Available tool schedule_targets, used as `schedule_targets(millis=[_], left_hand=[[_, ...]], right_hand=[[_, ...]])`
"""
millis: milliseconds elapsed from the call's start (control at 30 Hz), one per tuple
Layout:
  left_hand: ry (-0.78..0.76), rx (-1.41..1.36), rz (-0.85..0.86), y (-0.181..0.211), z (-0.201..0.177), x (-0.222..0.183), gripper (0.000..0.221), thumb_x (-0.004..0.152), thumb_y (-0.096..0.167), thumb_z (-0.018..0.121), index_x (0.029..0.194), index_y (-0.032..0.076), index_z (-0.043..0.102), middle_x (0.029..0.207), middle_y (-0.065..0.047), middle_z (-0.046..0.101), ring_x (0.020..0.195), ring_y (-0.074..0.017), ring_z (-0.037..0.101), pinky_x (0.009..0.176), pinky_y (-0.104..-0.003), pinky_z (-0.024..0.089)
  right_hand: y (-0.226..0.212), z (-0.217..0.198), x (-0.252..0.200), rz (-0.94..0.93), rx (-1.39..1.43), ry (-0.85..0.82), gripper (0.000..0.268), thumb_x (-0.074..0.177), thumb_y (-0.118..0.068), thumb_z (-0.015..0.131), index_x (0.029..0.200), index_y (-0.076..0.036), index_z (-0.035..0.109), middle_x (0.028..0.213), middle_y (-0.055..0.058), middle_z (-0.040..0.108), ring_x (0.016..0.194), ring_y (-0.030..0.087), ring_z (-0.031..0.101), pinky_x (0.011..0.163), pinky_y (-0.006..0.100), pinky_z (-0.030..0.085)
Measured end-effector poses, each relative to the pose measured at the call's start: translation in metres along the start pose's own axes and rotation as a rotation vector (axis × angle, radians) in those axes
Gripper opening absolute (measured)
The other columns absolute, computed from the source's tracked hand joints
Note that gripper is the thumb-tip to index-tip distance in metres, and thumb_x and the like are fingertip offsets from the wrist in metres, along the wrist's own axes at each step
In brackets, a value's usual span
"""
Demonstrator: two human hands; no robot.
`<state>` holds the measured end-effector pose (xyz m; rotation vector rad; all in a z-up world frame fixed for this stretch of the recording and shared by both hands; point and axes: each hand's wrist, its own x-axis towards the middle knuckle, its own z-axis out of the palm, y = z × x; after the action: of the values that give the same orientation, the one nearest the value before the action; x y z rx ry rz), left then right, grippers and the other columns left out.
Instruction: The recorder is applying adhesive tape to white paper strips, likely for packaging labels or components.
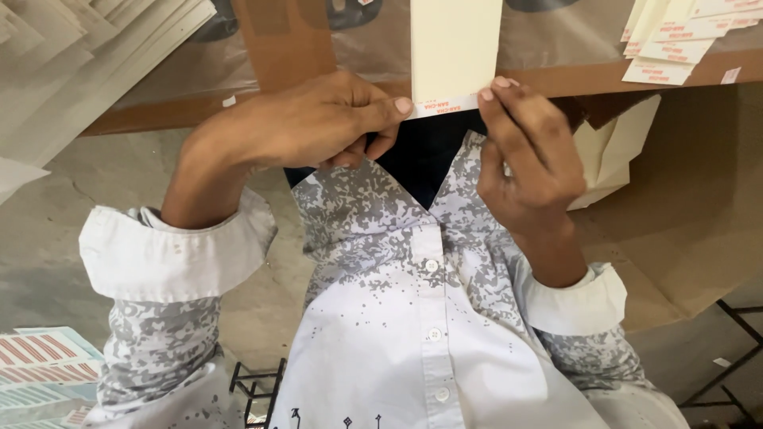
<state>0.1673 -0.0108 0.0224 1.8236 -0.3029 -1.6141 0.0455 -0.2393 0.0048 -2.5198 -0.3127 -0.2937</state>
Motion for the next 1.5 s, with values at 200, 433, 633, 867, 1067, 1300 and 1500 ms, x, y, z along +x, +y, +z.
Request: schedule_targets(millis=[200,433,633,867,1067,1300,1500], left_hand=[[-0.019,-0.064,0.095,-0.007,-0.004,-0.001,0.058,0.104,0.048,0.037,0.069,0.011,0.066,0.048,0.001,0.048,0.042,-0.0110,0.044,0.042,-0.031,0.039],[-0.018,-0.063,0.074,-0.006,-0.004,0.000,0.058,0.103,0.049,0.040,0.069,0.009,0.064,0.049,0.000,0.051,0.044,-0.0112,0.048,0.044,-0.030,0.040],[-0.012,-0.084,0.012,-0.003,-0.004,-0.003,0.058,0.101,0.050,0.041,0.068,0.009,0.065,0.049,-0.001,0.051,0.045,-0.0124,0.048,0.045,-0.032,0.039],[-0.007,-0.089,0.028,-0.003,-0.004,-0.004,0.059,0.100,0.052,0.041,0.069,0.009,0.065,0.049,-0.002,0.050,0.044,-0.0127,0.047,0.044,-0.032,0.040],[0.041,-0.066,0.010,0.000,0.001,-0.007,0.059,0.100,0.052,0.040,0.069,0.009,0.066,0.049,-0.002,0.051,0.044,-0.0134,0.048,0.045,-0.034,0.040],[0.256,-0.058,0.043,-0.017,0.044,-0.002,0.058,0.107,0.050,0.037,0.077,0.008,0.065,0.055,-0.006,0.055,0.048,-0.0157,0.055,0.050,-0.036,0.046],[0.755,-0.203,0.321,-0.014,0.106,-0.035,0.048,0.115,0.035,0.042,0.091,0.000,0.064,0.066,-0.014,0.053,0.058,-0.0208,0.048,0.056,-0.041,0.037]], right_hand=[[0.004,0.010,-0.026,-0.009,-0.092,-0.128,0.051,0.095,0.012,0.071,0.145,0.001,0.063,0.131,0.016,0.065,0.133,0.038,0.060,0.105,0.042,0.054],[0.007,0.002,-0.019,-0.104,-0.161,-0.167,0.050,0.099,0.011,0.070,0.148,0.006,0.059,0.147,0.019,0.057,0.136,0.037,0.058,0.110,0.042,0.055],[0.002,-0.009,-0.013,-0.173,-0.274,-0.250,0.051,0.099,0.012,0.068,0.148,0.004,0.060,0.147,0.017,0.058,0.124,0.034,0.063,0.102,0.039,0.060],[-0.005,-0.011,-0.011,-0.237,-0.386,-0.338,0.055,0.105,0.006,0.069,0.157,-0.007,0.056,0.155,0.024,0.048,0.089,0.024,0.067,0.070,0.031,0.056],[-0.013,-0.007,-0.010,-0.268,-0.526,-0.357,0.056,0.109,0.003,0.064,0.160,-0.018,0.053,0.156,0.029,0.044,0.075,0.017,0.060,0.062,0.028,0.051],[-0.022,-0.004,0.002,-0.391,-0.797,-0.317,0.055,0.103,0.003,0.062,0.154,-0.018,0.061,0.142,0.028,0.059,0.061,0.010,0.050,0.056,0.024,0.048],[-0.034,-0.011,0.020,-0.450,-0.920,-0.360,0.045,0.102,-0.006,0.055,0.145,-0.017,0.061,0.132,0.025,0.064,0.058,0.011,0.052,0.051,0.022,0.047]])
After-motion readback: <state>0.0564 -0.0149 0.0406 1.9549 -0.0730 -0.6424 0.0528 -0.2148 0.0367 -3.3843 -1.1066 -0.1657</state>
